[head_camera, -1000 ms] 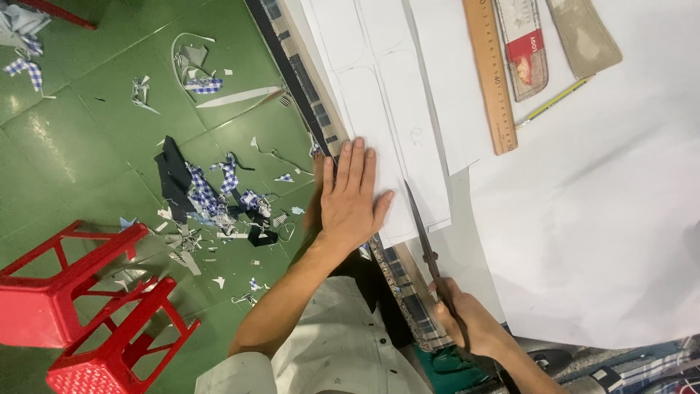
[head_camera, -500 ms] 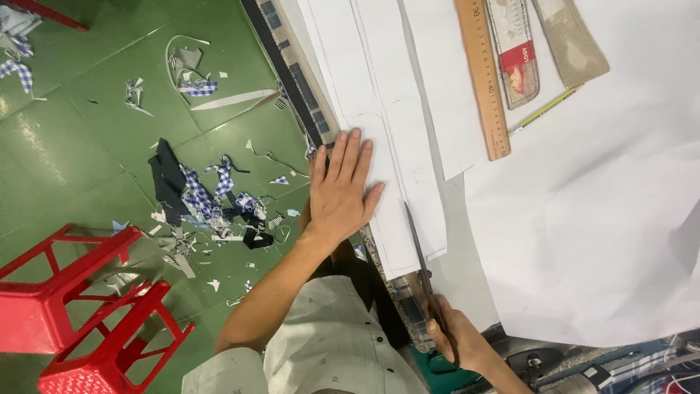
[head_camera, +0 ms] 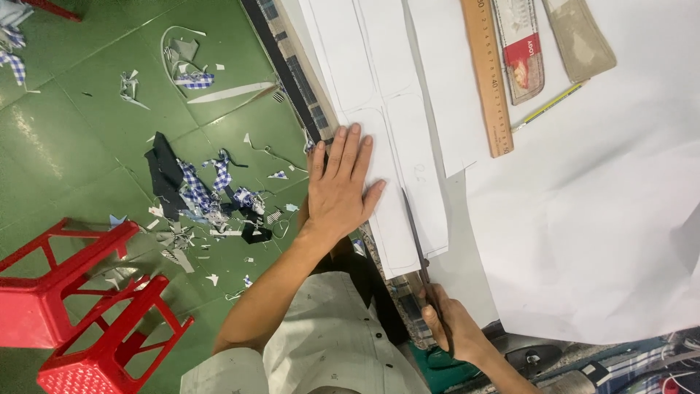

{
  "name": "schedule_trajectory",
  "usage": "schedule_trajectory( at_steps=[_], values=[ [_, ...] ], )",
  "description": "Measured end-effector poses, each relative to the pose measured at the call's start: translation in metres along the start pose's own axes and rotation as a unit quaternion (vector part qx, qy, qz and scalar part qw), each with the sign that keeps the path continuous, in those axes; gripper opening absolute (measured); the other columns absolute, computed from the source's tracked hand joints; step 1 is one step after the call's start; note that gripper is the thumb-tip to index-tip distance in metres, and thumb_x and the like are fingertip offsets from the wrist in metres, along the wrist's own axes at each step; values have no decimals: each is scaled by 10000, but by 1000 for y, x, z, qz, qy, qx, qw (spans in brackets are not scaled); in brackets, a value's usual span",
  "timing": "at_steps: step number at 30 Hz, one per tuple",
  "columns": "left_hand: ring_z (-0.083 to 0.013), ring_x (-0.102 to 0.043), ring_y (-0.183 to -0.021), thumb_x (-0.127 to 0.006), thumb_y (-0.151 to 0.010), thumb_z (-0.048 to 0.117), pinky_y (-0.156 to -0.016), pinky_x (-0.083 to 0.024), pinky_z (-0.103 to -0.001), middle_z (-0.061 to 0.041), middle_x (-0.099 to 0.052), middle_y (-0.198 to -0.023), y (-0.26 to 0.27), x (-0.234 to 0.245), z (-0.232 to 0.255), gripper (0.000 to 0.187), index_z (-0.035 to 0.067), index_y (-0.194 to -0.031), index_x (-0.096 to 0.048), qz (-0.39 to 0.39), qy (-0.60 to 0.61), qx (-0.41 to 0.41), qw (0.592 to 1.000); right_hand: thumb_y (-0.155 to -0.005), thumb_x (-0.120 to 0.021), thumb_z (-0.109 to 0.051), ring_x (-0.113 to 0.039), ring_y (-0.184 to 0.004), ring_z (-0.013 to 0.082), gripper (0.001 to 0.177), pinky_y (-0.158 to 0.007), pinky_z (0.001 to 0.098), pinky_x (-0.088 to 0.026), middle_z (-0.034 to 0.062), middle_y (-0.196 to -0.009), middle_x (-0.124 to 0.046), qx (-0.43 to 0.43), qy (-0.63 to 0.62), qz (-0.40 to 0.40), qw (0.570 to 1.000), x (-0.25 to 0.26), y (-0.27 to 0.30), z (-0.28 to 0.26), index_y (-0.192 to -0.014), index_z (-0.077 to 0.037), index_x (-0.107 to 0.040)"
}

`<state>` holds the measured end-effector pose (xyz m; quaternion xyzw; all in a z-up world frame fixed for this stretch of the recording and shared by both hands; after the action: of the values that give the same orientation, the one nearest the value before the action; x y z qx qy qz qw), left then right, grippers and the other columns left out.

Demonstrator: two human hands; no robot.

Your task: The person uses shears to cut a large sheet of white paper along pre-drawn lines on a table. They repeatedly reposition the paper and cut out multiple rectangular and irregular pieces, accumulating cutouts and scraps on the table.

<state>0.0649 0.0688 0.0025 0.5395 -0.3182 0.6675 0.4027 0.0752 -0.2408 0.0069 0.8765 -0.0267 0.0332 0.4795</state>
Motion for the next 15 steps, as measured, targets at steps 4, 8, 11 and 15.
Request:
schedule_trajectory(
  at_steps=[4, 8, 11, 15],
  values=[
    [-321, -205, -1571, -356, -1104, 543, -1284, -116, -530, -161, -251, -1685, 0, -1, -1, 702, 68, -1619, -386, 0, 9, 1, 1000, -903, -319, -694, -414, -510, 129, 686, -465, 295, -376, -4, -622, -466, 11, -3, 10, 1000, 2, 1, -6, -1081, -87, -584],
    [-322, -212, -1571, -361, -1107, 540, -1284, -122, -532, -161, -250, -1684, 0, -3, 0, 698, 67, -1620, -383, 2, 7, -1, 1000, -922, -364, -664, -414, -508, 125, 623, -434, 293, -364, -8, -631, -468, 21, -12, 6, 1000, 3, 3, 7, -1043, -92, -579],
    [-322, -226, -1569, -363, -1103, 539, -1285, -124, -534, -160, -264, -1681, -1, -2, -1, 695, 69, -1615, -385, 8, 14, 1, 1000, -938, -376, -635, -396, -508, 136, 612, -467, 302, -362, 4, -632, -470, 22, -17, -29, 999, 9, 4, -4, -1146, -85, -547],
    [-320, -239, -1567, -338, -1101, 545, -1287, -148, -530, -156, -268, -1678, 0, -3, -2, 694, 79, -1614, -369, 8, 28, 1, 1000, -890, -327, -710, -363, -451, 113, 767, -420, 299, -314, -32, -563, -398, 13, 7, -35, 999, 16, -11, -26, -1271, -70, -510]
  ],
)
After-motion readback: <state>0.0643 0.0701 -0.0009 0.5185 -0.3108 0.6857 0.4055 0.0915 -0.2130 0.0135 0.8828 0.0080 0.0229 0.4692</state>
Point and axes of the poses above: each hand's wrist, its own y-axis away from the middle knuckle, its own x-axis out of the back of the hand, z = x × y, the point moved 7 cm from there along -y, towards the middle knuckle
